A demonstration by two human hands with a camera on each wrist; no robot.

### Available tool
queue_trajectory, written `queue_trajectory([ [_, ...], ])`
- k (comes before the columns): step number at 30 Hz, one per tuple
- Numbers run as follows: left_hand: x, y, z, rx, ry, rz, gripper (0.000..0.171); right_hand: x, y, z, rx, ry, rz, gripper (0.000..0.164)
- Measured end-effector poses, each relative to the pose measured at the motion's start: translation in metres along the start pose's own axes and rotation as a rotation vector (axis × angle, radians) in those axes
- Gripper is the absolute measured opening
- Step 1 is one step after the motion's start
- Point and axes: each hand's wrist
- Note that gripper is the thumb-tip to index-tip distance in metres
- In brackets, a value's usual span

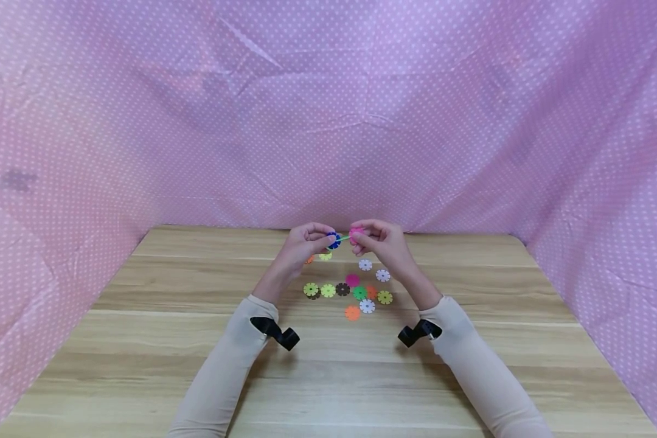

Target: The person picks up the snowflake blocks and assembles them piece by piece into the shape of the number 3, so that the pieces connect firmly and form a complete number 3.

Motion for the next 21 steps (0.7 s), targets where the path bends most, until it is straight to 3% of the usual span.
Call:
queue_trajectory([
  [13,-0.0008,0.0032,0.0022,-0.043,-0.011,-0.006,0.031,0.0001,0.0047,-0.0006,-0.077,0.016,0.091,0.033],
  [21,-0.0005,0.0075,0.0028,-0.078,-0.01,-0.091,0.03,-0.0028,0.0083,0.0,-0.01,-0.045,0.104,0.024],
])
Point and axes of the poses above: each hand's wrist, its own z-axis away from the middle knuckle, its own y-axis out of the back of the hand, x = y × z, and after that the axes turned 13 degrees about -z, right-handed
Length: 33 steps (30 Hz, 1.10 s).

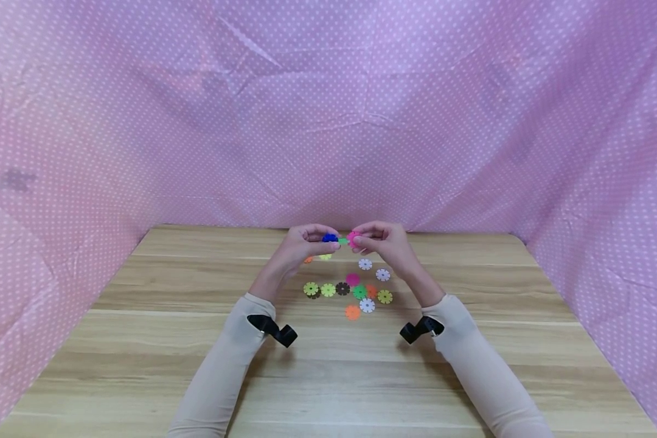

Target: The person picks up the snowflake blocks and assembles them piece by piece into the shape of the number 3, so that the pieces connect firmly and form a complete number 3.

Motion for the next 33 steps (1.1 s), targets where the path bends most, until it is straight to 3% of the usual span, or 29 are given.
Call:
queue_trajectory([
  [33,0.0048,-0.0072,0.0023,0.008,-0.027,-0.058,0.025,-0.0022,-0.0032,0.0014,-0.034,0.095,-0.017,0.017],
])
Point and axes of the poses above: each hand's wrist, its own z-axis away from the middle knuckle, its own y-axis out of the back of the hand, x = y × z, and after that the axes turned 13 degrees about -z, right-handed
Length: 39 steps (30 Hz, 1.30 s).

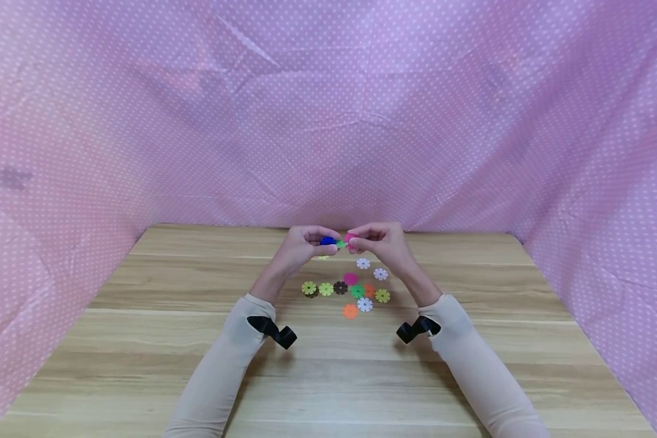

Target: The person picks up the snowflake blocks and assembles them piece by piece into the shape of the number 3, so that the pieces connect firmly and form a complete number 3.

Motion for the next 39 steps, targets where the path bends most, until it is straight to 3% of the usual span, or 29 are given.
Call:
queue_trajectory([
  [7,-0.003,0.006,0.0,-0.106,-0.052,0.018,0.038,0.002,-0.004,-0.001,0.057,-0.054,-0.014,0.021],
  [14,-0.008,0.012,-0.003,-0.215,-0.117,-0.021,0.039,0.003,-0.004,-0.002,0.027,-0.103,0.029,0.019],
  [21,-0.01,0.01,-0.004,-0.218,-0.098,-0.035,0.037,0.003,-0.002,-0.003,-0.04,-0.128,0.043,0.02],
  [30,-0.012,0.013,-0.004,-0.186,0.004,-0.043,0.039,0.004,0.005,0.002,-0.116,-0.213,0.145,0.027],
  [34,-0.011,0.014,-0.005,-0.169,0.029,-0.013,0.042,0.007,0.01,0.009,-0.214,-0.224,0.245,0.028],
  [39,-0.01,0.015,-0.005,-0.165,0.034,0.005,0.042,0.016,0.01,0.021,-0.461,-0.208,0.322,0.024],
])
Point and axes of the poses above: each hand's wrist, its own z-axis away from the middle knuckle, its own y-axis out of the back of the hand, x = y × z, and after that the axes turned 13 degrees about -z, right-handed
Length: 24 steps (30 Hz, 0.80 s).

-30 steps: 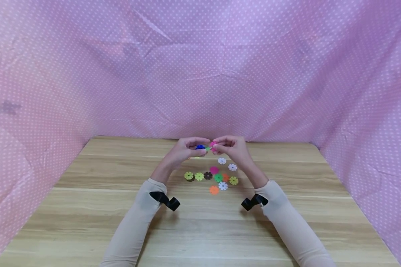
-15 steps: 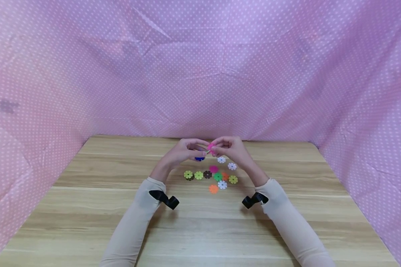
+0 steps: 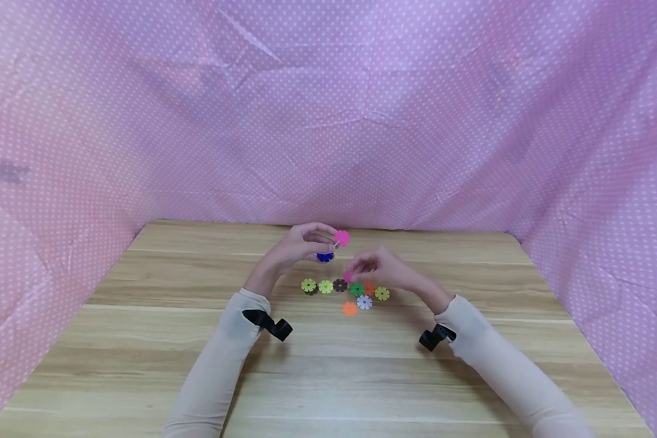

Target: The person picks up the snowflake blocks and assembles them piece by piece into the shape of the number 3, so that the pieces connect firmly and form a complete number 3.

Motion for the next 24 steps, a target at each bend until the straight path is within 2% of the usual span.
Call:
queue_trajectory([
  [3,0.001,0.0,-0.001,0.002,0.004,-0.005,0.041,0.004,-0.004,0.003,-0.103,-0.006,0.014,0.024],
  [5,0.001,0.0,-0.001,0.003,0.008,-0.003,0.041,0.006,-0.006,0.005,-0.136,-0.011,0.041,0.023],
  [10,0.0,0.0,-0.001,0.007,0.017,-0.013,0.041,0.01,-0.01,0.007,-0.167,0.006,0.107,0.019],
  [16,-0.005,-0.001,-0.001,0.003,0.008,-0.01,0.04,0.013,-0.016,0.008,-0.196,0.039,0.157,0.023],
  [24,-0.009,0.001,-0.003,0.012,-0.023,-0.01,0.04,0.014,-0.02,0.007,-0.212,-0.008,0.261,0.026],
])
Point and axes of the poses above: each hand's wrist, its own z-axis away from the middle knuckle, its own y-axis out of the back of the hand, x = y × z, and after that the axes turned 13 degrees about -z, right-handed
